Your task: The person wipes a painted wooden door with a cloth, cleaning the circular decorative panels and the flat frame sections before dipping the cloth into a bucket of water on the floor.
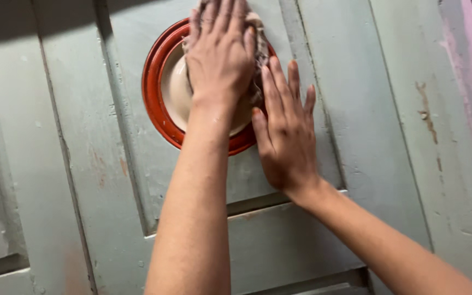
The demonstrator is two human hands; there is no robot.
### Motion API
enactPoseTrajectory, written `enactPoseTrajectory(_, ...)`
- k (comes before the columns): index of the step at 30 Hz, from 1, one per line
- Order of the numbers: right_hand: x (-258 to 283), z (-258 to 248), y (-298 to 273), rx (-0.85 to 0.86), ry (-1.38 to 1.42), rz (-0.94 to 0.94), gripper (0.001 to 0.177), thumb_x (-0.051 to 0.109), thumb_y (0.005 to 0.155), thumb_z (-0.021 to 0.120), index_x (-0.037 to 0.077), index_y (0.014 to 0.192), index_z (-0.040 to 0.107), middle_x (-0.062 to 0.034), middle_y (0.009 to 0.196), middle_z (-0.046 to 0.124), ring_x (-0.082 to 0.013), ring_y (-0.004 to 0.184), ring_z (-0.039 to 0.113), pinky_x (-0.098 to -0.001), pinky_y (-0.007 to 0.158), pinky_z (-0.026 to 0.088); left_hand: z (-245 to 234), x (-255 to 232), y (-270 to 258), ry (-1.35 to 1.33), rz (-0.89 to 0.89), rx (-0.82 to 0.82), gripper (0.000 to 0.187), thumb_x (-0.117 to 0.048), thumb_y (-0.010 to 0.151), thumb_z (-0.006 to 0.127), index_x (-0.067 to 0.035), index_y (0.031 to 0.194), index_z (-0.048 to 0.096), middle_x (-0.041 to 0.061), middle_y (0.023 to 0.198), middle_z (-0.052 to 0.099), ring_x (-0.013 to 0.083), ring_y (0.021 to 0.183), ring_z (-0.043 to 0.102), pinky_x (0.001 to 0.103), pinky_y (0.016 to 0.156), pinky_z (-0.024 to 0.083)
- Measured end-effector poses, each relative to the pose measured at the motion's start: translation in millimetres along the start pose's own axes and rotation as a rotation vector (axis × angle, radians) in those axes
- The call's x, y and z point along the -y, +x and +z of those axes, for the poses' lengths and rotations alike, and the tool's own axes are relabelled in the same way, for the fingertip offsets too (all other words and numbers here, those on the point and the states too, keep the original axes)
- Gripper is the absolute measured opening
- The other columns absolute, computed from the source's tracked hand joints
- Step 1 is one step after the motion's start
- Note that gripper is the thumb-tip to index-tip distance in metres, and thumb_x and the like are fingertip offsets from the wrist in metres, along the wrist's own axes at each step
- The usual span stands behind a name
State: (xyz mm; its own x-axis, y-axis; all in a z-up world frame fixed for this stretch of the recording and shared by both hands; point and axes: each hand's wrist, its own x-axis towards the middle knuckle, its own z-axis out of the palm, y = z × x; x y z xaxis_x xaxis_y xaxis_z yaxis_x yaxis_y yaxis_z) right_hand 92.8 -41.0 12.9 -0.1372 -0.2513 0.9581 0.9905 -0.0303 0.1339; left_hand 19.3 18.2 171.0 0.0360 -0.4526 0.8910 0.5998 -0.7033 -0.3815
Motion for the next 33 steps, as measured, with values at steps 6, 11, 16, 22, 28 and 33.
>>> enactPoseTrajectory(6,0.1,21.1,47.1,0.023,-0.128,-0.019,0.06,0.027,0.104,0.043,0.005,0.16,0.036,-0.0087,0.171,0.025,-0.027,0.159,0.008,-0.0601,0.125,-0.003,-12.4,68.0,8.9,0.013,-0.07,0.004,0.055,-0.038,0.106,0.035,-0.014,0.154,0.043,0.009,0.16,0.041,0.0285,0.15,0.028,0.052,0.123,0.006)
enactPoseTrajectory(11,-4.2,30.4,64.0,0.049,-0.184,-0.046,0.066,0.032,0.106,0.043,0.002,0.163,0.028,-0.0106,0.173,0.017,-0.0262,0.16,0.002,-0.0587,0.126,-0.004,-22.1,119.3,11.6,0.13,-0.085,-0.055,0.055,-0.037,0.111,0.032,-0.008,0.157,0.04,0.014,0.162,0.039,0.0322,0.152,0.022,0.055,0.123,0.001)
enactPoseTrajectory(16,-4.7,32.1,61.9,0.07,-0.242,-0.049,0.071,0.037,0.106,0.041,0.002,0.164,0.02,-0.011,0.174,0.01,-0.0264,0.16,-0.002,-0.0577,0.127,-0.005,-21.0,119.2,7.9,0.177,-0.245,-0.151,0.061,-0.033,0.108,0.034,0.005,0.156,0.036,0.019,0.162,0.037,0.0328,0.154,0.019,0.054,0.122,-0.001)
enactPoseTrajectory(22,-1.5,32.0,59.6,0.064,-0.28,-0.071,0.076,0.045,0.106,0.038,0.0,0.164,0.018,-0.0148,0.172,0.008,-0.0301,0.158,-0.004,-0.059,0.126,-0.006,5.1,91.4,28.8,0.163,-0.374,-0.259,0.056,-0.024,0.108,0.033,0.011,0.151,0.039,0.025,0.159,0.041,0.0361,0.152,0.026,0.05,0.126,0.004)
enactPoseTrajectory(28,-4.4,37.3,59.5,0.061,-0.373,-0.089,0.073,0.044,0.109,0.038,0.0,0.164,0.019,-0.0171,0.173,0.007,-0.0342,0.159,-0.004,-0.0651,0.124,-0.005,34.7,51.5,52.6,0.047,-0.213,-0.399,0.038,-0.011,0.107,0.042,0.005,0.136,0.06,0.022,0.143,0.059,0.0335,0.136,0.054,0.045,0.125,0.023)
enactPoseTrajectory(33,-5.7,34.2,55.1,0.054,-0.334,-0.166,0.083,0.046,0.104,0.048,-0.004,0.161,0.014,-0.0266,0.168,0.008,-0.0402,0.157,-0.004,-0.0703,0.121,-0.007,42.4,3.3,67.4,-0.205,-0.05,-0.375,0.025,-0.01,0.103,0.049,-0.003,0.106,0.073,0.014,0.114,0.074,0.0287,0.117,0.067,0.044,0.117,0.038)
